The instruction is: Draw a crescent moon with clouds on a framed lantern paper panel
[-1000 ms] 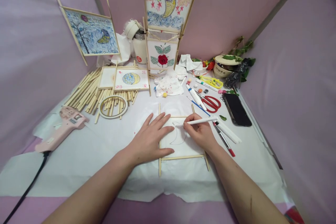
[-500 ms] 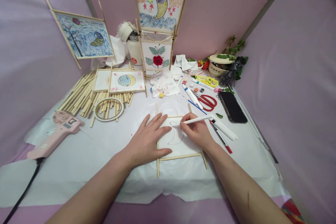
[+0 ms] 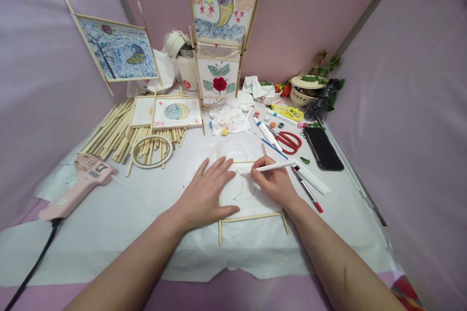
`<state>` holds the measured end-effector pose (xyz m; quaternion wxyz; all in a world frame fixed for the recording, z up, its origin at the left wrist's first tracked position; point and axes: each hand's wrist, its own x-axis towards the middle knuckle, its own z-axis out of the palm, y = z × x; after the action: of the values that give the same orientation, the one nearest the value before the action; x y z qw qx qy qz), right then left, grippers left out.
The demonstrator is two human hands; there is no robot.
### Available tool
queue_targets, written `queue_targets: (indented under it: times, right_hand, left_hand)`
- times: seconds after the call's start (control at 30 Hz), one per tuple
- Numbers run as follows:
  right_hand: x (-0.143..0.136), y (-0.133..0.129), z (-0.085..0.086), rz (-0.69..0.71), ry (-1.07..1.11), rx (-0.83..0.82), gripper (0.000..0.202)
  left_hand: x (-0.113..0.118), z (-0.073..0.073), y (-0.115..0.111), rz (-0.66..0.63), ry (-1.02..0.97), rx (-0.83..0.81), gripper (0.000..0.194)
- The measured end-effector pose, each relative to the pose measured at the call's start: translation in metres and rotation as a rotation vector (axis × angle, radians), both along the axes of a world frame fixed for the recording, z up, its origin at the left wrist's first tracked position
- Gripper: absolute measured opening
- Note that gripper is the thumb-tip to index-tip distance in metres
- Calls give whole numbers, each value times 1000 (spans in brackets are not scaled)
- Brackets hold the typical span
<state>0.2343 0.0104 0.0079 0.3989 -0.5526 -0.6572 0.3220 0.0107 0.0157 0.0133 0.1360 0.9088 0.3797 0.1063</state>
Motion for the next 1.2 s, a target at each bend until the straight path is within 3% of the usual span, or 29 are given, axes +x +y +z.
queue_targets:
  times: [0.27, 0.43, 0.57, 0.67, 0.87, 1.2]
  right_hand:
    - [1, -1, 1, -71, -5, 60, 7]
    - [-4, -7, 21, -221, 85, 40, 10]
    - [-20, -12, 32, -267, 212, -69, 19]
    - [-34, -15, 24, -317, 180, -109, 14]
    - [-48, -19, 4, -290, 32, 49, 8]
    - [-46, -18, -3, -256, 22, 27, 11]
  left_hand:
    - [0, -1, -1, 8, -32, 6, 64]
    - [0, -1, -2, 11, -52, 10, 64]
    - [0, 1, -4, 31, -103, 7, 56]
    - [-1, 1, -5, 46, -140, 2, 48]
    - [-3, -7, -2, 72, -218, 17, 31]
    - [-3, -11, 0, 91, -235, 4, 26]
